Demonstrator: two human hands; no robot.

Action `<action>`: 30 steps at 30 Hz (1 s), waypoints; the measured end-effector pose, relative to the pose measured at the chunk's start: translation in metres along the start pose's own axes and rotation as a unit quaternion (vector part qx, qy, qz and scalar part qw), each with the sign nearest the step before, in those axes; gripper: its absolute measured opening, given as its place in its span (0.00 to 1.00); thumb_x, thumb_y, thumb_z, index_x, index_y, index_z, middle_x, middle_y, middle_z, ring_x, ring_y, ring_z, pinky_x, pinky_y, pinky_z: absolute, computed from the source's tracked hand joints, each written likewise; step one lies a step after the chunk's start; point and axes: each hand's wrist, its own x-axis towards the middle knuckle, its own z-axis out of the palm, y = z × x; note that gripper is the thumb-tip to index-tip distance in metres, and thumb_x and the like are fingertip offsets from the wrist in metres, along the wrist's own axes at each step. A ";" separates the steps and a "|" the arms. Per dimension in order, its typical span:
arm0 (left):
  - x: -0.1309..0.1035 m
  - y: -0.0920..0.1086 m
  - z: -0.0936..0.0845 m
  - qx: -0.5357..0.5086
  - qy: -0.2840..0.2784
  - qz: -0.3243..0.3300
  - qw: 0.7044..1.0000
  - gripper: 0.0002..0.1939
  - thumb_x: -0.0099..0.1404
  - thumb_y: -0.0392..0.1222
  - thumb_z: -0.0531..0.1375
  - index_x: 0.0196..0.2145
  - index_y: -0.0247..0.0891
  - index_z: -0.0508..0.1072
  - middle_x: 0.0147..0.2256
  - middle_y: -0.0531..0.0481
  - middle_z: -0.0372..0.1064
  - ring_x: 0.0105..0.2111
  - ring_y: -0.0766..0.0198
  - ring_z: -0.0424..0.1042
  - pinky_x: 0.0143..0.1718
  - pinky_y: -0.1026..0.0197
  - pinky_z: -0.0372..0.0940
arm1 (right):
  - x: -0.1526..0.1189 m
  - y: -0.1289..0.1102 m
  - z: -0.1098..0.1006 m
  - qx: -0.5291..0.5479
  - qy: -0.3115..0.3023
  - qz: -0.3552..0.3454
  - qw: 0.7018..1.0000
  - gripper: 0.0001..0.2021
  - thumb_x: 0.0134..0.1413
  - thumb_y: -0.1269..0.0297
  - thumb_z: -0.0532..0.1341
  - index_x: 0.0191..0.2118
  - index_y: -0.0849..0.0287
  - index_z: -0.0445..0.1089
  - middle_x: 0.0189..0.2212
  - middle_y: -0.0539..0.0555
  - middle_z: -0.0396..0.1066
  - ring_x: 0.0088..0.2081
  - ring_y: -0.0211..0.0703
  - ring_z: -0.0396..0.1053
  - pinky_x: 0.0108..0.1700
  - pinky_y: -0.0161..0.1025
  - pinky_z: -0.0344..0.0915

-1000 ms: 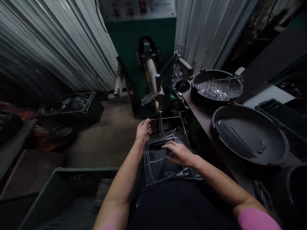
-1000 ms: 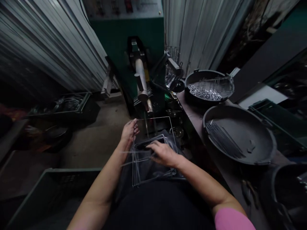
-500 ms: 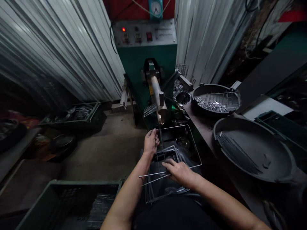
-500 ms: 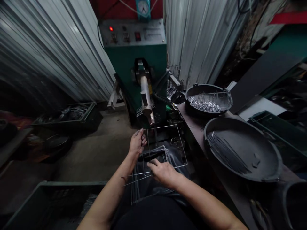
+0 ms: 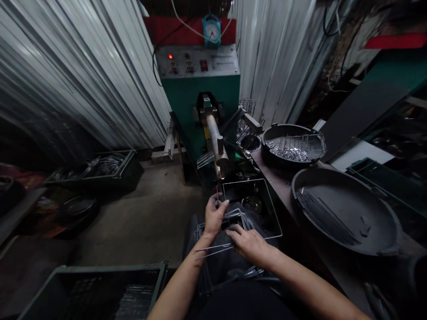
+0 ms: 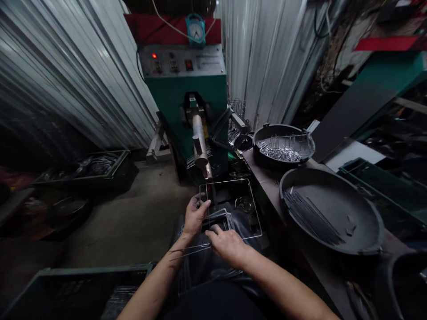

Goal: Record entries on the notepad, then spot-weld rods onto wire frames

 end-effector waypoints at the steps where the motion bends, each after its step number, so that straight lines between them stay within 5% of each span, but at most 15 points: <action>1: 0.001 0.000 0.001 -0.006 -0.003 -0.004 1.000 0.19 0.51 0.44 0.62 0.40 0.38 0.63 0.18 0.63 0.51 0.13 0.77 0.50 0.14 0.71 0.46 | 0.000 0.000 -0.002 -0.004 0.002 0.001 1.000 0.21 0.53 0.66 0.55 0.54 0.56 0.53 0.48 0.58 0.60 0.35 0.42 0.69 0.31 0.36 0.64; 10: 0.011 0.006 0.006 -0.050 0.005 -0.028 0.998 0.20 0.49 0.44 0.63 0.38 0.38 0.62 0.18 0.64 0.50 0.10 0.79 0.46 0.10 0.73 0.42 | 0.006 -0.001 -0.020 -0.004 0.017 -0.001 1.000 0.20 0.53 0.66 0.55 0.53 0.59 0.56 0.46 0.58 0.62 0.36 0.43 0.69 0.31 0.37 0.65; 30: 0.019 0.015 0.011 -0.058 0.030 -0.063 0.996 0.19 0.45 0.44 0.64 0.34 0.37 0.62 0.17 0.64 0.53 0.09 0.79 0.47 0.09 0.73 0.41 | 0.017 0.004 -0.014 0.017 0.037 0.008 0.999 0.19 0.53 0.63 0.55 0.51 0.56 0.58 0.46 0.58 0.62 0.38 0.44 0.67 0.33 0.37 0.64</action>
